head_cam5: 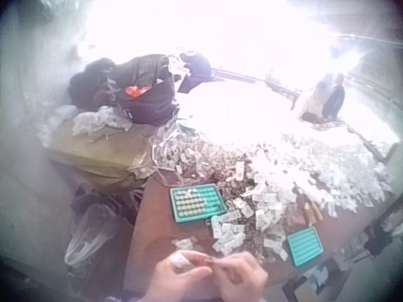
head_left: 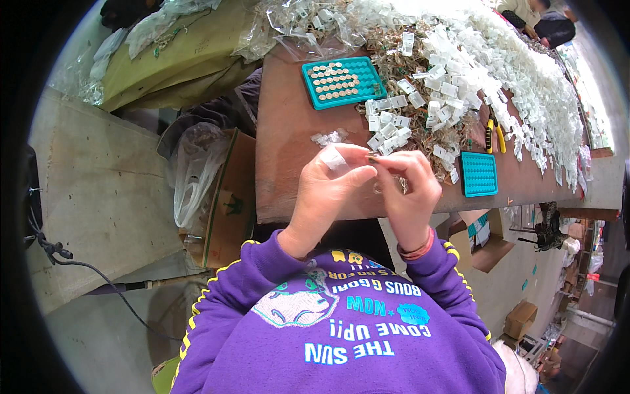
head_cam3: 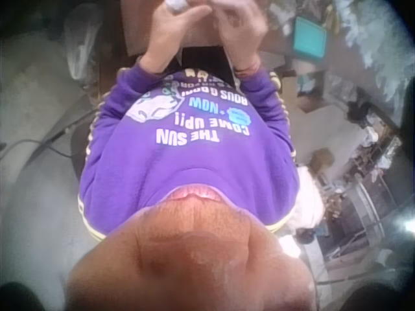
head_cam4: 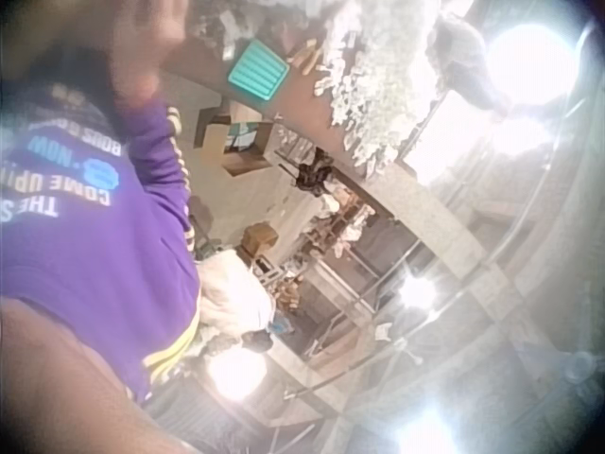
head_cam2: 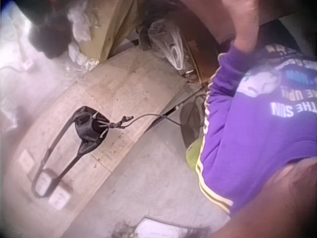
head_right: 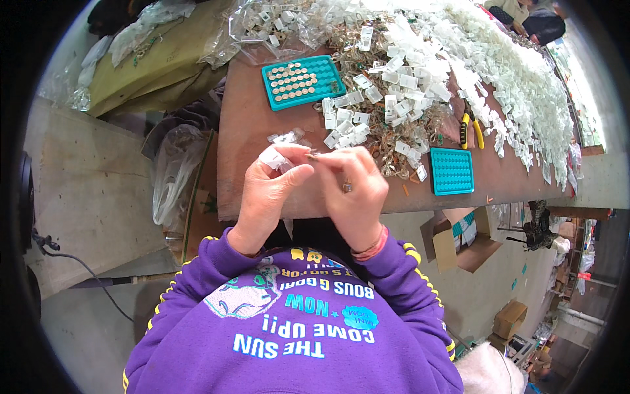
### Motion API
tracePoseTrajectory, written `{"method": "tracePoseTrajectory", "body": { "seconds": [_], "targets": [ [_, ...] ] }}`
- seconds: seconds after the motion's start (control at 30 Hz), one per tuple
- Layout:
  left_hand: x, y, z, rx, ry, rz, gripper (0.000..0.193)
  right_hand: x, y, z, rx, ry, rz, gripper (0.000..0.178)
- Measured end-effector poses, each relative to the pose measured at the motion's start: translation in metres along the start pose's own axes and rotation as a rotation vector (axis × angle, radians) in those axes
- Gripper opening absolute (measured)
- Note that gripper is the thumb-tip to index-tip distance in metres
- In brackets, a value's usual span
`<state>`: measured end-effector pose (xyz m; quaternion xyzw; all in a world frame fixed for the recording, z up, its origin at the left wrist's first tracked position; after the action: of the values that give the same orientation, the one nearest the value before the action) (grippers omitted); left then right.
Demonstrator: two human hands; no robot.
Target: The person repeatedly picks small white plastic components and metallic parts from a pile on the table, aligns them by hand, and places them into a teal tray. The person continues this cycle throughout the clip, handling items one at a time.
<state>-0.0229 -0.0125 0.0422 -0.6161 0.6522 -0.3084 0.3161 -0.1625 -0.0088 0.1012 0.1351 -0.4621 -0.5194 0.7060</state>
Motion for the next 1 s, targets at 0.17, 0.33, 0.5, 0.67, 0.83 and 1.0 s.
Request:
{"method": "tracePoseTrajectory", "body": {
  "seconds": [0.17,0.33,0.5,0.67,0.83,1.0],
  "targets": [
    [-0.001,0.004,-0.002,-0.140,-0.001,-0.019,0.017,-0.008,0.026,-0.002,-0.139,-0.083,0.149,0.025],
    [0.000,0.009,0.004,-0.251,0.074,0.140,0.023,0.005,0.030,0.018,-0.109,0.002,0.186,0.025],
    [-0.006,0.016,-0.004,-0.398,0.209,0.337,0.026,0.020,0.029,0.016,-0.071,0.183,0.248,0.025],
    [-0.008,0.021,-0.005,-0.461,0.186,0.420,0.025,0.021,0.014,0.007,0.136,0.351,0.075,0.021],
    [-0.008,0.002,-0.001,-0.018,0.059,0.161,0.020,0.008,-0.008,-0.007,0.453,0.404,-0.175,0.015],
    [-0.011,-0.028,-0.009,0.438,-0.021,-0.163,0.021,-0.015,-0.026,-0.023,0.774,0.376,-0.412,0.011]
  ]
}}
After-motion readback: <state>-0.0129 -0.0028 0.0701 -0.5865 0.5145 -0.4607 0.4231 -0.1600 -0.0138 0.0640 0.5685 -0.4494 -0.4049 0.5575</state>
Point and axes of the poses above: each hand's wrist, its own x-axis towards the middle knuckle, its own z-axis out of the back of the hand, y = z × x, the point moved 8 cm from there along x, towards the middle knuckle, and after that the axes turned 12 degrees about -x, right-handed, at the moved point
